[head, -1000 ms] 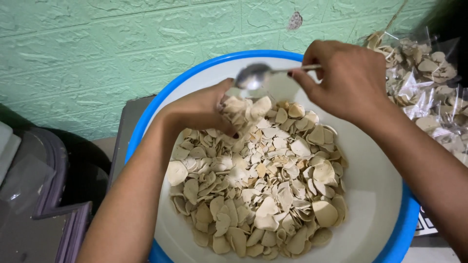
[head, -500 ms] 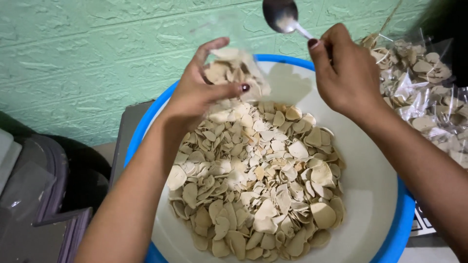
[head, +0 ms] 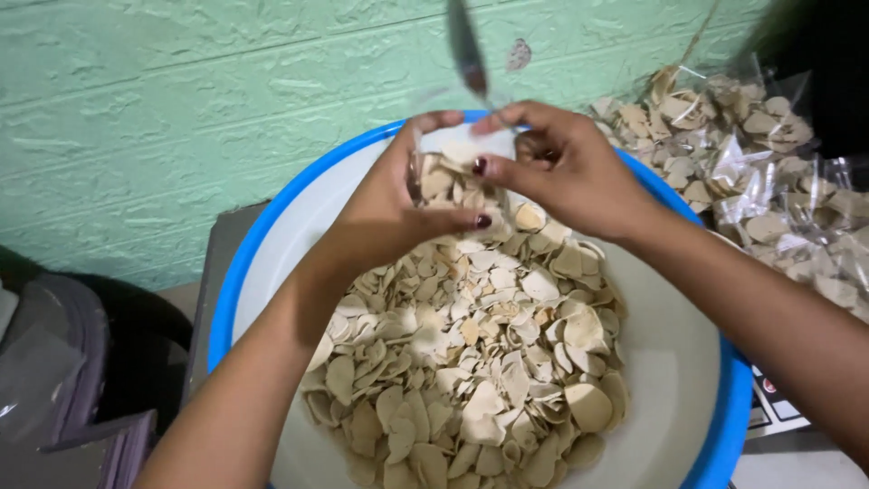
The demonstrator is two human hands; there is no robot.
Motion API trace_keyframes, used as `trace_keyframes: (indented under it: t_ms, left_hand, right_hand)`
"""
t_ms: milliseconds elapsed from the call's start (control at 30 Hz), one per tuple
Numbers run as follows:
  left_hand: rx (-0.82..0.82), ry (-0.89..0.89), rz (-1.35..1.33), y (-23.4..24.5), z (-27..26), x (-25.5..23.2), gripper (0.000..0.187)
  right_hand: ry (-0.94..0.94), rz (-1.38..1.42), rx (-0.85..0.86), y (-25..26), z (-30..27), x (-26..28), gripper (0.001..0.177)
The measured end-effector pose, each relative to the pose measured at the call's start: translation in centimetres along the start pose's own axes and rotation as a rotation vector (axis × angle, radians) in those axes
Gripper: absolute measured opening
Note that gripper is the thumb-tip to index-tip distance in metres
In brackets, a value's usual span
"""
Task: Manually scooping chips from a large bowl into individual plastic bags and weighing them.
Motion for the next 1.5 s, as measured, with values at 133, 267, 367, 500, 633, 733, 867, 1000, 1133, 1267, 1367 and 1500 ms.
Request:
trace_keyframes:
  t_ms: [133,267,367,500,633,733,867,1000,1133,1267,1367,1500]
  left_hand:
    - [0.035,0.072,0.001,-0.4,-0.7,-0.4,0.091]
    - [0.030,0.092,0.141,0.0,-0.2,-1.0,0.110]
    - [-0.056,0.137,0.316,1.5,0.2,-1.1,0.102]
    - [-0.130,-0.017,0.273,3.5,0.5,-1.1,0.072]
    - [-0.108,-0.070,0.271,4.1,0.3,-1.5,0.066]
    - [-0.191,0.014,0.306,4.4,0.1,-2.0,0.064]
    - [-0.267,0.005,0.348,5.1,0.1,-1.8,0.059]
    - [-0.267,-0.098,0.302,5.6,0.3,-0.6,0.057]
    - [-0.279,-0.089,0.322,5.5,0.5,-0.2,0.057]
    - [-0.276,-0.092,0.374,5.8,0.8,0.5,0.059]
    - [-0.269,-0.124,0.342,6.3,0.9,1.1,0.059]
    - [-0.258,-0.119,0.323,6.4,1.0,1.4,0.060]
  right_hand:
    - [0.069,0.078,-0.073,0.0,0.3,0.1,0.010]
    - [0.081,0.087,-0.141,2.2,0.5,1.3,0.010]
    - [0.141,-0.064,-0.264,6.4,-0.2,2.9,0.013]
    - [0.317,-0.252,-0.490,14.9,-2.3,-0.5,0.017]
    - [0.248,-0.313,-0.544,20.1,-6.0,-4.1,0.027]
    - [-0.018,-0.253,-0.616,22.5,-8.5,-9.7,0.016]
    - [-0.317,-0.358,-0.399,21.5,-11.4,-13.9,0.018]
    - [-0.574,-0.383,-0.087,18.7,-13.5,-17.8,0.028]
    - [-0.562,-0.306,0.002,17.7,-13.8,-20.2,0.030]
    - [-0.519,-0.237,0.042,16.5,-12.9,-19.6,0.031]
    - [-0.531,-0.281,0.048,16.0,-12.5,-18.7,0.033]
    - [-0.601,-0.288,-0.017,16.3,-12.4,-18.2,0.040]
Point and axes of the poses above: each hand's wrist, its own z-axis towards the middle knuckle, its own y-axis out of the back of the hand, x = y × z, the point moved 6 cm from there along z, towards the middle knuckle, and after that the axes turned 8 degrees about -x, right-handed, at the moved point
